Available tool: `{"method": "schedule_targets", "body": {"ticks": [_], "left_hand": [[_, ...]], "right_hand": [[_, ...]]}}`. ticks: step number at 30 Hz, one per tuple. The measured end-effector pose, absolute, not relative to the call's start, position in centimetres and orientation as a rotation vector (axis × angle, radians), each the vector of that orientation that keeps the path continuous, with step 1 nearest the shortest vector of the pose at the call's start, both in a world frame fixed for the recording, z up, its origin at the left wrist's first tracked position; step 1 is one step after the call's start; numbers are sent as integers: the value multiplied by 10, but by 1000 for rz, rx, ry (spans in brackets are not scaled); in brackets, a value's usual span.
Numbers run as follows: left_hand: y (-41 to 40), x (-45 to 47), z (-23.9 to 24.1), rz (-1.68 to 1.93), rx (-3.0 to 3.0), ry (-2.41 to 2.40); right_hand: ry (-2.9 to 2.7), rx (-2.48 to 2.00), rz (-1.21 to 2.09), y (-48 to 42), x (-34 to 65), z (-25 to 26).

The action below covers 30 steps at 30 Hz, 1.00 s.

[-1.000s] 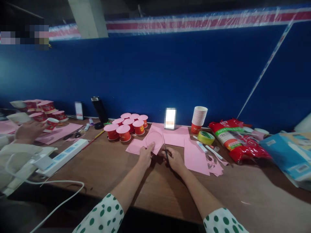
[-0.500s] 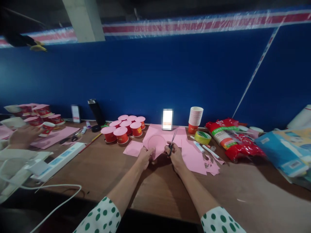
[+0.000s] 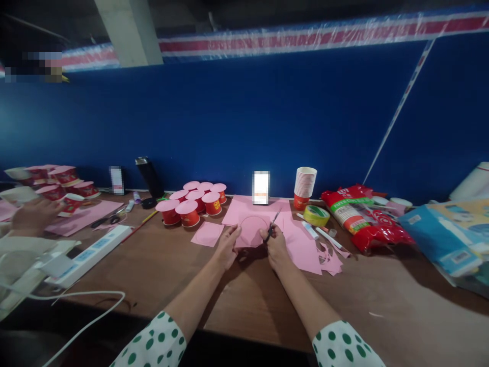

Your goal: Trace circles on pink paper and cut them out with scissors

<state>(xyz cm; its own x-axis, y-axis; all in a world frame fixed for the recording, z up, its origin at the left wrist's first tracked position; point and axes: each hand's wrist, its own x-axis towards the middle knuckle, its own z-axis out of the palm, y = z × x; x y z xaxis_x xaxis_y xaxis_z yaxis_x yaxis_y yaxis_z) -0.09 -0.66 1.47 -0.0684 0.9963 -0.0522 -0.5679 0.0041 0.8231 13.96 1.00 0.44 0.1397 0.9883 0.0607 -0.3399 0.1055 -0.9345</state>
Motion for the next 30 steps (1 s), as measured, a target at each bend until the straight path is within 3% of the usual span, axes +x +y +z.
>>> {"method": "schedule_targets", "body": {"ticks": [12, 30], "left_hand": [[0, 4, -7, 1467, 853, 911], [-11, 2, 12, 1372, 902, 923]], "right_hand": [[-830, -954, 1189, 6, 136, 9], [-921, -972, 1128, 4, 138, 10]]}}
